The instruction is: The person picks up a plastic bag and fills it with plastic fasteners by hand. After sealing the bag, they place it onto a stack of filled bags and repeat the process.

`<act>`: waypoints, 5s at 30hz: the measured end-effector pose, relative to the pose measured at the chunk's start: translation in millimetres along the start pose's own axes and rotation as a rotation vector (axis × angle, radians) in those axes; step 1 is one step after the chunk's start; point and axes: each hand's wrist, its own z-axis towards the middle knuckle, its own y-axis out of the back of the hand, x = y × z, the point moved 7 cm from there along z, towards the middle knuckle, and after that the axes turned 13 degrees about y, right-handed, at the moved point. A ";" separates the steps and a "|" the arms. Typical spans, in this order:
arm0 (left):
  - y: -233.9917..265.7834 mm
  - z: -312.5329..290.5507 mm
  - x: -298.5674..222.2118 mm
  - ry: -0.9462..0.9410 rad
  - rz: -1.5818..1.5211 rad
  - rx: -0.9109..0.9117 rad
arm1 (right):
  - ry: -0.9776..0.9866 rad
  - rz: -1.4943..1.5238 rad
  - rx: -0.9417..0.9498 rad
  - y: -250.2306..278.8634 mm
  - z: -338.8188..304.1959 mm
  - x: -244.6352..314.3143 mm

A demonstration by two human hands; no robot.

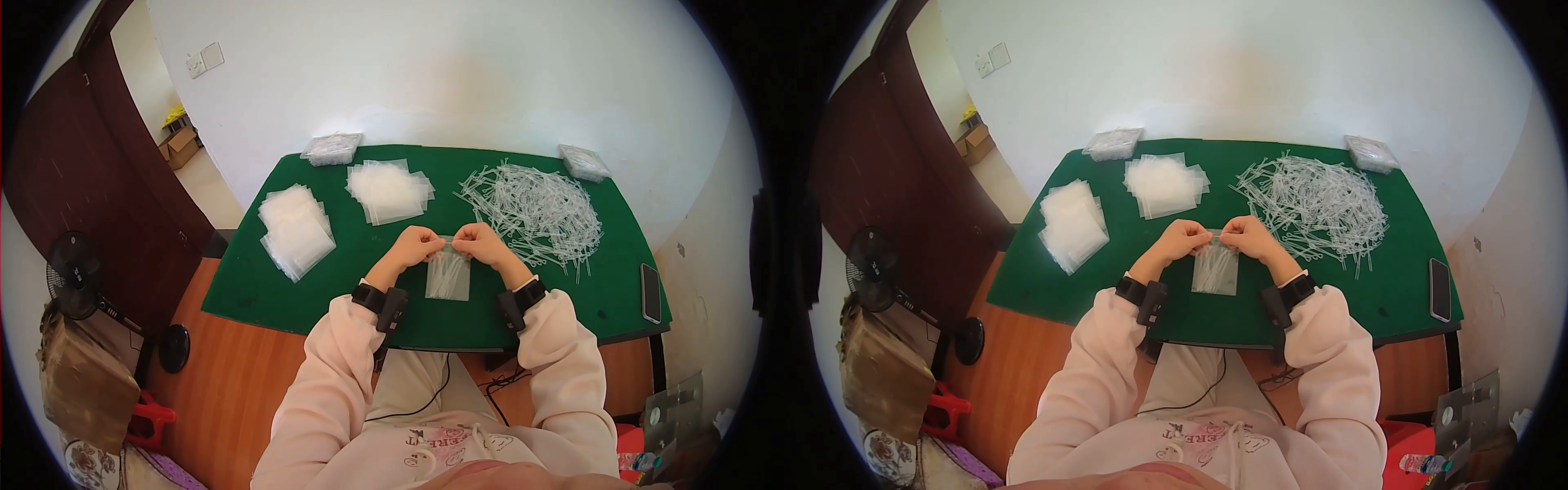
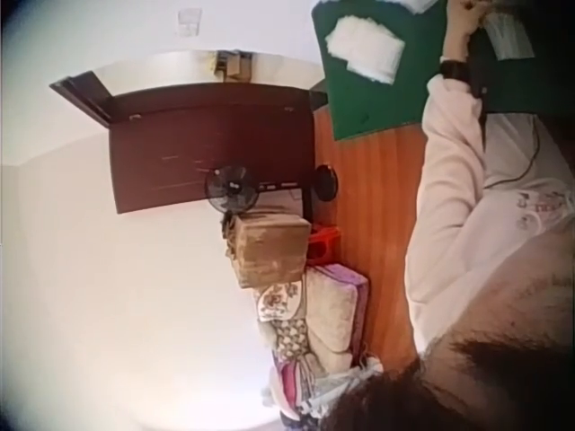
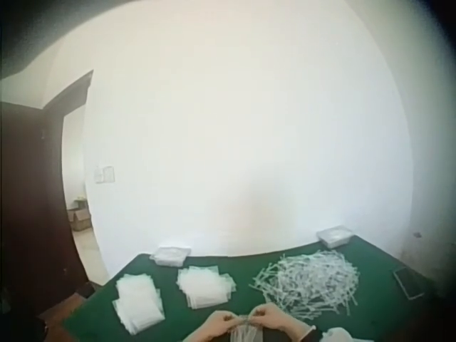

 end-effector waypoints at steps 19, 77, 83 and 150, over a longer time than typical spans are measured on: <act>-5.3 -3.1 -10.8 -0.215 0.161 -0.047 | 0.161 -0.281 0.058 1.1 -1.5 13.2; -7.4 -24.2 -33.6 -0.485 0.444 -0.175 | 0.565 -0.695 -0.061 -20.5 -14.7 53.2; -5.1 -26.0 -35.9 -0.546 0.448 -0.205 | 0.506 -0.566 -0.082 -13.3 -9.8 42.2; -4.3 -16.3 -23.1 -0.324 0.309 -0.150 | 0.250 -0.251 -0.122 -4.3 -5.3 11.8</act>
